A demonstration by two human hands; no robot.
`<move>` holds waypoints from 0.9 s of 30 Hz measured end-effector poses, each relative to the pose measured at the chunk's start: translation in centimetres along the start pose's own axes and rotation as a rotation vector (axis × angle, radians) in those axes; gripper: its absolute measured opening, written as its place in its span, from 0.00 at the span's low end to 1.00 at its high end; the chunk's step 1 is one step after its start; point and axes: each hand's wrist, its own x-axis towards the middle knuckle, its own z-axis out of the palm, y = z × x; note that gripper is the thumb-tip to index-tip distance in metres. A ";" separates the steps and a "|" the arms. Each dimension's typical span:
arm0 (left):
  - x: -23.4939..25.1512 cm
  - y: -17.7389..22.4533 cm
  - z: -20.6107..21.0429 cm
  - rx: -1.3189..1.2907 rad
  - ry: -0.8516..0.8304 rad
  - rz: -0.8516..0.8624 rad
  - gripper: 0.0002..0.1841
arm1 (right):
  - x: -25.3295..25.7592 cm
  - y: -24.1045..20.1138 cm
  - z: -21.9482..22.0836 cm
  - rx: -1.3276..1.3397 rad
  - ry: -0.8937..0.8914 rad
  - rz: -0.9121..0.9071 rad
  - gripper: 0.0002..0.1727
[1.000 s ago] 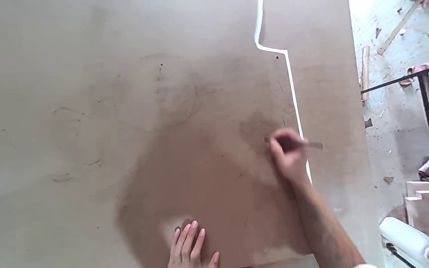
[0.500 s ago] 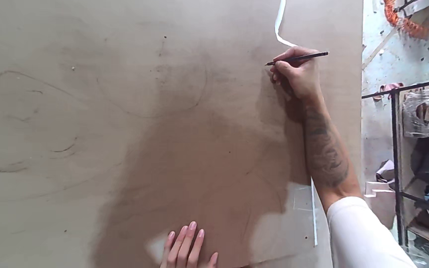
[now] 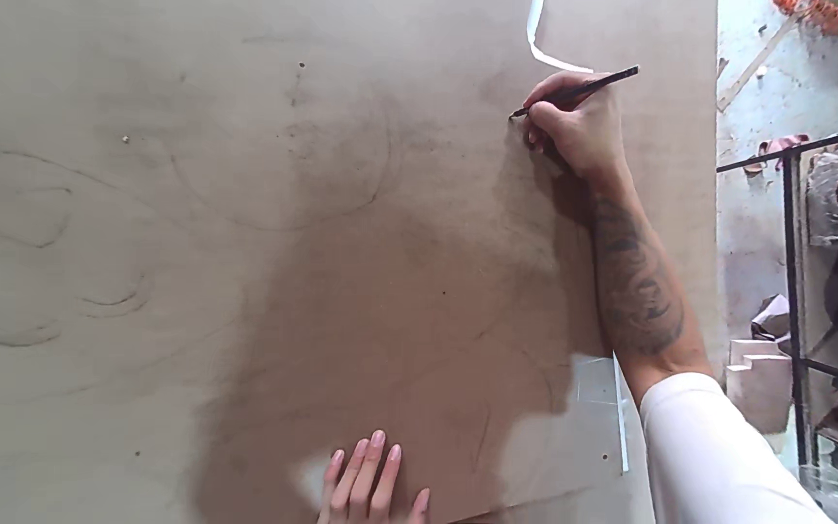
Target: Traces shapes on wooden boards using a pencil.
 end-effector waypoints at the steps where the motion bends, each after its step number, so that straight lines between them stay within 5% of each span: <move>1: 0.0 -0.1 0.0 0.006 -0.002 0.002 0.46 | 0.0 0.0 0.1 0.002 0.016 0.010 0.06; 12: 0.0 -0.2 0.0 0.009 0.003 0.012 0.45 | 0.0 0.3 -0.3 0.124 0.035 -0.023 0.07; 27: -0.1 -0.1 0.1 0.011 -0.002 0.006 0.46 | 1.4 0.2 0.8 -0.036 0.007 -0.031 0.11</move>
